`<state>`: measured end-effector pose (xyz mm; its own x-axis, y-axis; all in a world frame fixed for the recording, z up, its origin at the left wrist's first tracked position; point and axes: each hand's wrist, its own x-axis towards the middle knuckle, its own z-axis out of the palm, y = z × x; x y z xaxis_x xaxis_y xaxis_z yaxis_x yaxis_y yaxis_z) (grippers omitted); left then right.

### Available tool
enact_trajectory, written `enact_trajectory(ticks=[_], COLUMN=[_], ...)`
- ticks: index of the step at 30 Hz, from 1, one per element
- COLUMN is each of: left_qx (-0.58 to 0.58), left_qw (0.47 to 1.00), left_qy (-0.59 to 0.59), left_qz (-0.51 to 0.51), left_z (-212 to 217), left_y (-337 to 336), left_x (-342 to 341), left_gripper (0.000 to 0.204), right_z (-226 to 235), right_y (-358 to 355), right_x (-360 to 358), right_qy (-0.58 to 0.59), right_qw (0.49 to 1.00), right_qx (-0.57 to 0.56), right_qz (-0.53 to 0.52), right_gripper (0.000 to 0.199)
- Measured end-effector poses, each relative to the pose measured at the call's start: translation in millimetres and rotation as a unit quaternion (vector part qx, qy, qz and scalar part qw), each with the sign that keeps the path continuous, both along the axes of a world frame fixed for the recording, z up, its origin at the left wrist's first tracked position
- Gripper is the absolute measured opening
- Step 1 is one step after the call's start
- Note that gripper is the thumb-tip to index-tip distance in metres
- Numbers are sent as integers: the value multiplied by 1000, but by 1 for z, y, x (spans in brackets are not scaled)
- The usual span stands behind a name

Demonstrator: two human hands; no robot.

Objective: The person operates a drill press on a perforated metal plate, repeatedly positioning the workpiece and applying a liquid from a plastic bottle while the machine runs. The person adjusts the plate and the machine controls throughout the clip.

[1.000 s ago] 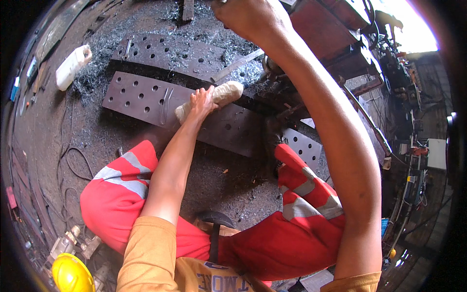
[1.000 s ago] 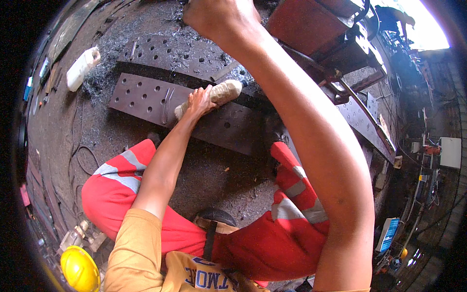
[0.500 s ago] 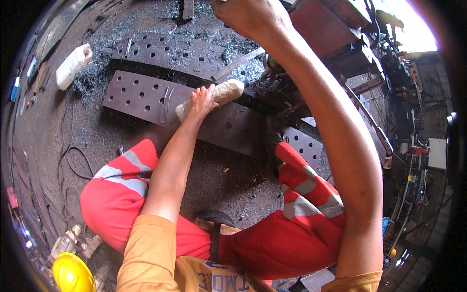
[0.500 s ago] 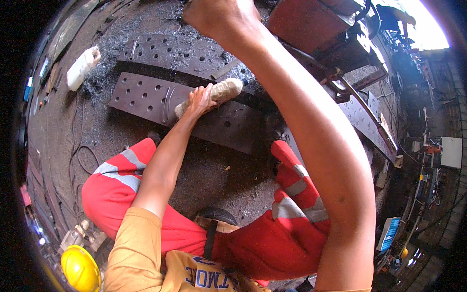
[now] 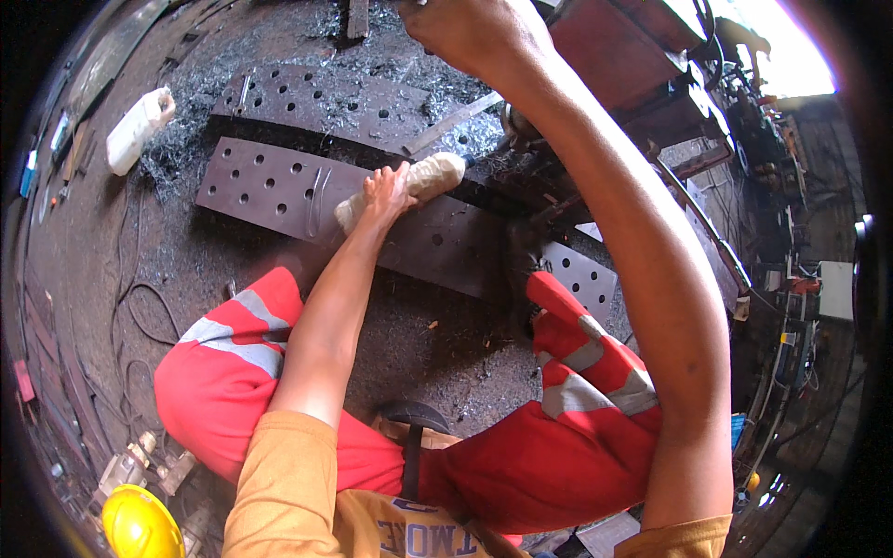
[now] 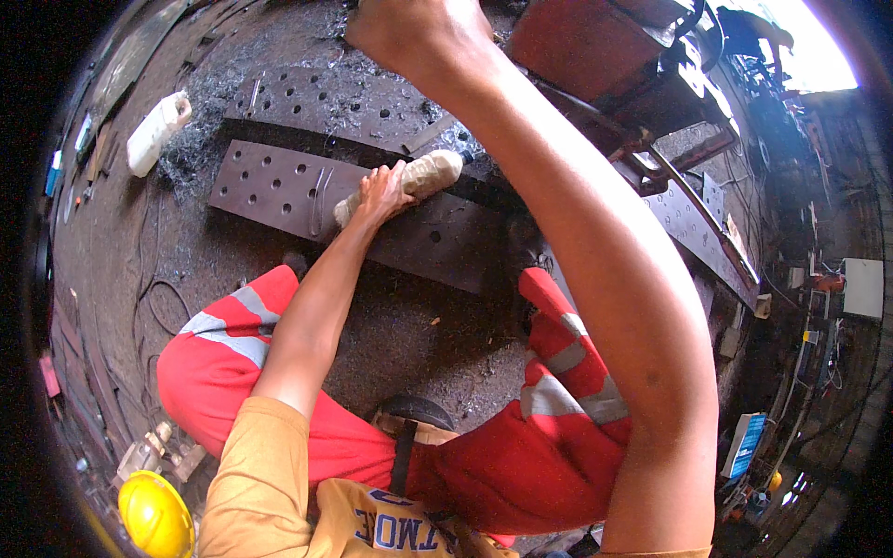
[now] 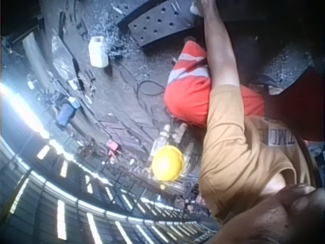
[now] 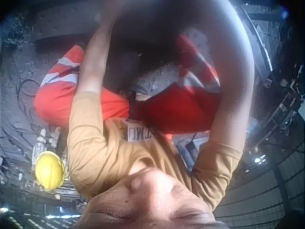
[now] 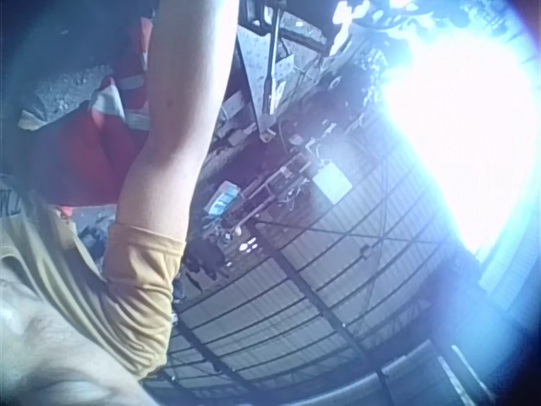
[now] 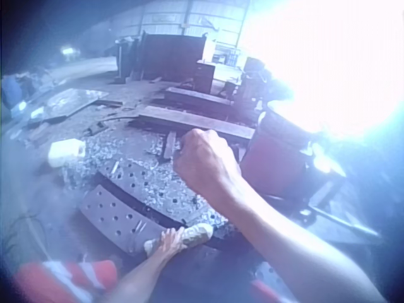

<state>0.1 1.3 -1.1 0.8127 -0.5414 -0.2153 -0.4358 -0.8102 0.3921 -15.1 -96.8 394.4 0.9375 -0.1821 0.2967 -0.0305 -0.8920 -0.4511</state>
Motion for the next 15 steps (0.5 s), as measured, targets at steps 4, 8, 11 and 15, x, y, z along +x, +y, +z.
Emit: enact_trajectory(ticks=[4, 8, 11, 15], left_qx=[-1, -3, -6, 2], left_qw=[1000, 1000, 1000, 1000], left_qy=[4, -3, -7, -25], left_qz=[-2, 2, 5, -17], left_z=[-4, -7, -7, 3], left_y=[1, 2, 4, 3], left_x=[2, 3, 1, -3], left_gripper=[76, 79, 80, 78], right_z=[5, 1, 1, 5], right_y=[3, 2, 2, 2], right_x=[-1, 2, 1, -5], right_qy=[12, -3, -3, 15], right_qw=[1000, 1000, 1000, 1000], right_qx=[-12, -26, -18, -14], right_qz=[-8, -3, -6, -5], right_gripper=[24, 25, 25, 24])
